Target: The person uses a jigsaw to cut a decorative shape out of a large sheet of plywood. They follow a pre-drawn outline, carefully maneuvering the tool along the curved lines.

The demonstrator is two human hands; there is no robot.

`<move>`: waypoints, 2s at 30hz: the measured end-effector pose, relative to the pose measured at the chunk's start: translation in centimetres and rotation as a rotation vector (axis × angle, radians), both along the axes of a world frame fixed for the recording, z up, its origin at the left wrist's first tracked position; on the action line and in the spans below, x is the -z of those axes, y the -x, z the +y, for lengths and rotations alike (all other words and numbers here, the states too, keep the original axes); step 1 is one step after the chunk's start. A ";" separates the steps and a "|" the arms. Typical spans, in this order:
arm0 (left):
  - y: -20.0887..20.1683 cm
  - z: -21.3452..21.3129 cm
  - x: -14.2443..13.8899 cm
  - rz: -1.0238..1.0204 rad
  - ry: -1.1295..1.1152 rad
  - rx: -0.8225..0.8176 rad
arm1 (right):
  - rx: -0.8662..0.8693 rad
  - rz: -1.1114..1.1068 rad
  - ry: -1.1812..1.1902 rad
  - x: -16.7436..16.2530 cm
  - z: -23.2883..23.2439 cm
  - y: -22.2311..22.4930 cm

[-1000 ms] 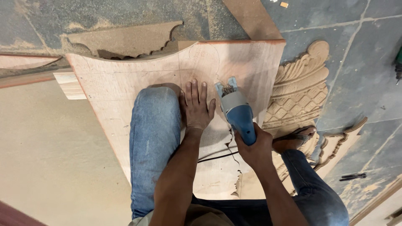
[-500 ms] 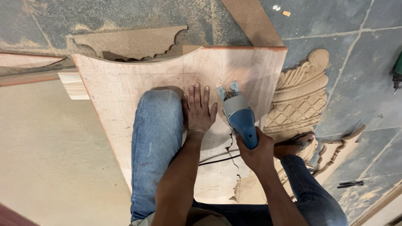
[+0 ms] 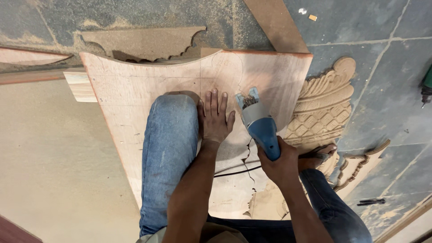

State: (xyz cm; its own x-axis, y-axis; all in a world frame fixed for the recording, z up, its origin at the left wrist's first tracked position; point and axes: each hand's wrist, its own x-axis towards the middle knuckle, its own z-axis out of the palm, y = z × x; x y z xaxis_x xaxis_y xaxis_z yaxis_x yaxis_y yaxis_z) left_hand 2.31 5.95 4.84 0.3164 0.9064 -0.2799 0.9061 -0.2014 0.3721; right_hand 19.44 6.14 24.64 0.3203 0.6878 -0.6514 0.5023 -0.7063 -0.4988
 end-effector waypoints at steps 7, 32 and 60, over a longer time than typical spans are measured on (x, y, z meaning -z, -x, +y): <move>0.0 -0.1 0.2 0.033 0.033 0.021 | 0.018 -0.017 0.007 0.3 -0.3 0.3; -0.1 -0.4 0.2 -0.019 -0.005 -0.003 | 0.112 -0.030 0.024 -0.2 0.0 1.4; 0.1 -0.9 0.4 0.005 0.014 0.012 | -0.152 -0.023 0.053 -0.7 1.7 -1.5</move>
